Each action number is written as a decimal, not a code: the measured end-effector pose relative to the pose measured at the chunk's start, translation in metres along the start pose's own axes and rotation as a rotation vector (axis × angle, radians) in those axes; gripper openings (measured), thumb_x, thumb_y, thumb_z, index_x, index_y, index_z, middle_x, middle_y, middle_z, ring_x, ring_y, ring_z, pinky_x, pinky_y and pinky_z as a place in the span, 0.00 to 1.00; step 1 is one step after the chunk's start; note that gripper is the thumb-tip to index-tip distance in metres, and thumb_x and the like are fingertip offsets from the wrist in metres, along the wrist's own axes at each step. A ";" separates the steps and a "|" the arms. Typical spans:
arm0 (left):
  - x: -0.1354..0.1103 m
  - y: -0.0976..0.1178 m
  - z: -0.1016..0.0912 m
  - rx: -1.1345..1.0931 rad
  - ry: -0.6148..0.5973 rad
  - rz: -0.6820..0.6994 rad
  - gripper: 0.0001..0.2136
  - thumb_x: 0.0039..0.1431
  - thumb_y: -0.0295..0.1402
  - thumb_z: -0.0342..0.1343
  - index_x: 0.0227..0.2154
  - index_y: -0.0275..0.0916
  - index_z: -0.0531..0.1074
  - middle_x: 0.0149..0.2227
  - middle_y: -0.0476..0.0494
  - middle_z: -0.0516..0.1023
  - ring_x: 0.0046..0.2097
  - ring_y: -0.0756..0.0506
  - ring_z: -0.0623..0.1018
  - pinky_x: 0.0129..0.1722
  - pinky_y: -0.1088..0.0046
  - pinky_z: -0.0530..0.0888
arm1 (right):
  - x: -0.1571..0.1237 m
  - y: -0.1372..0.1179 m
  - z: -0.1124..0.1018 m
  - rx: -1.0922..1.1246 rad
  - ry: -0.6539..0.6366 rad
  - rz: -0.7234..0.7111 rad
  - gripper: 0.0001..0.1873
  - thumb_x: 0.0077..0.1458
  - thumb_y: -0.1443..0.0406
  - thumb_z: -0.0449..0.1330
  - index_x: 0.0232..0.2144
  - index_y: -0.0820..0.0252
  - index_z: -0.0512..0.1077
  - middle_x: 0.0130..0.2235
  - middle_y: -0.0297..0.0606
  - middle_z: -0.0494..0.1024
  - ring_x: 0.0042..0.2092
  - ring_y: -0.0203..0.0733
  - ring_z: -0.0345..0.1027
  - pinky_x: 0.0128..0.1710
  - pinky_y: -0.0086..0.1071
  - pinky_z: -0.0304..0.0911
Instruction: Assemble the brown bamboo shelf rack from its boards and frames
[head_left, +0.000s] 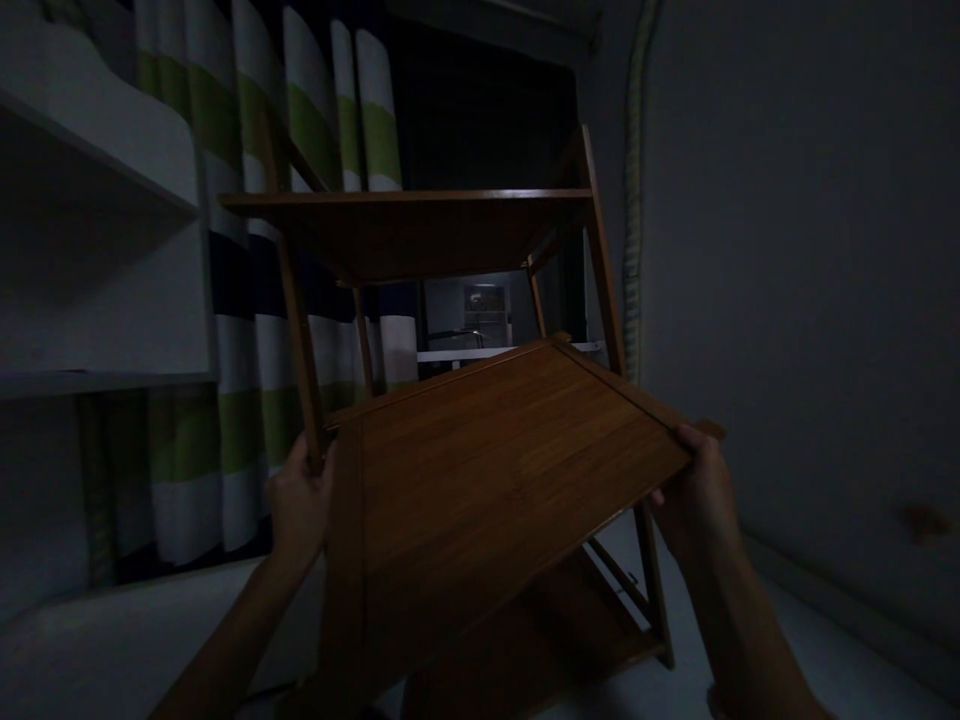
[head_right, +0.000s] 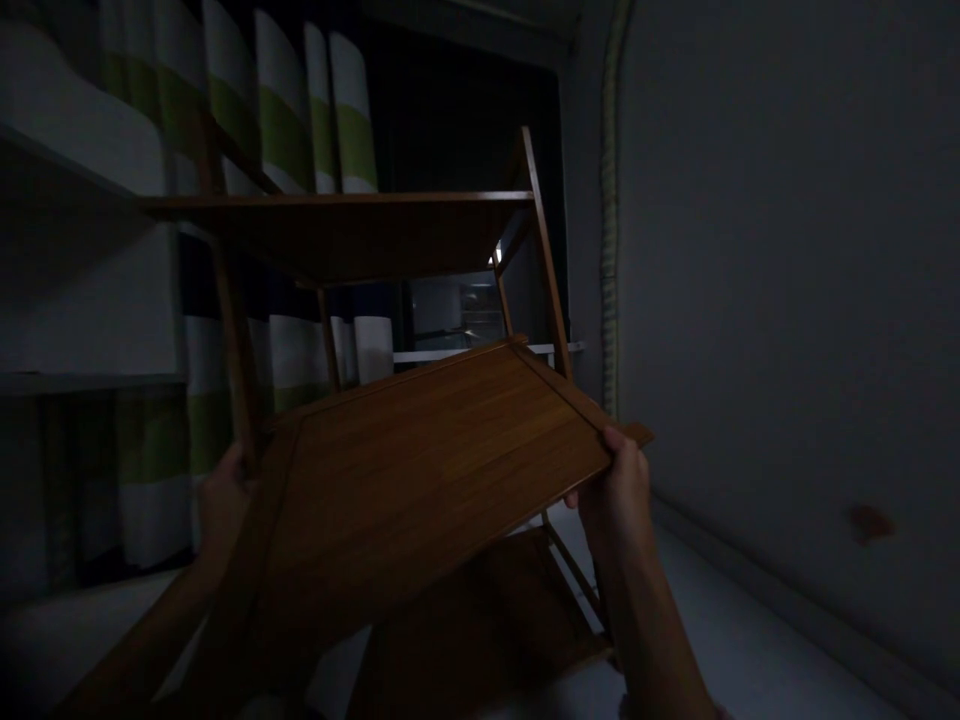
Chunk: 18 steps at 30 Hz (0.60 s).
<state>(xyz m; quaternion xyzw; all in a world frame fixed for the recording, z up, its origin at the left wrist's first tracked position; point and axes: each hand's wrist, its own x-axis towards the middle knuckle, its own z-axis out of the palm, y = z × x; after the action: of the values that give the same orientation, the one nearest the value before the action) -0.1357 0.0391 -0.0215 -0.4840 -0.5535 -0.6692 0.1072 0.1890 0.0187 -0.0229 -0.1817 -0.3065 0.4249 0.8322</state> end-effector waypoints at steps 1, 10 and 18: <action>0.000 -0.002 0.002 0.021 -0.003 0.023 0.09 0.48 0.32 0.53 0.32 0.33 0.68 0.16 0.55 0.61 0.20 0.54 0.61 0.22 0.79 0.57 | 0.002 0.000 -0.002 0.006 0.000 0.002 0.07 0.41 0.63 0.55 0.24 0.60 0.63 0.19 0.26 0.64 0.16 0.28 0.56 0.06 0.17 0.45; 0.008 -0.019 0.013 0.071 0.048 0.086 0.24 0.43 0.37 0.47 0.44 0.32 0.69 0.19 0.52 0.65 0.18 0.52 0.62 0.20 0.76 0.60 | 0.002 -0.006 -0.013 -0.037 0.052 0.013 0.05 0.42 0.63 0.54 0.22 0.60 0.63 0.15 0.25 0.61 0.12 0.28 0.52 0.04 0.19 0.42; 0.010 -0.029 0.010 0.050 0.077 0.154 0.23 0.49 0.44 0.48 0.45 0.35 0.67 0.24 0.49 0.69 0.25 0.51 0.69 0.24 0.77 0.66 | 0.008 -0.012 -0.027 -0.123 -0.002 0.070 0.15 0.42 0.59 0.52 0.32 0.61 0.71 0.16 0.28 0.64 0.09 0.29 0.47 0.03 0.22 0.37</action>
<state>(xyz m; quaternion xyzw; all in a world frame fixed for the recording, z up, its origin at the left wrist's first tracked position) -0.1551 0.0626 -0.0335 -0.4963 -0.5269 -0.6629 0.1915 0.2178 0.0172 -0.0330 -0.2427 -0.3263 0.4344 0.8037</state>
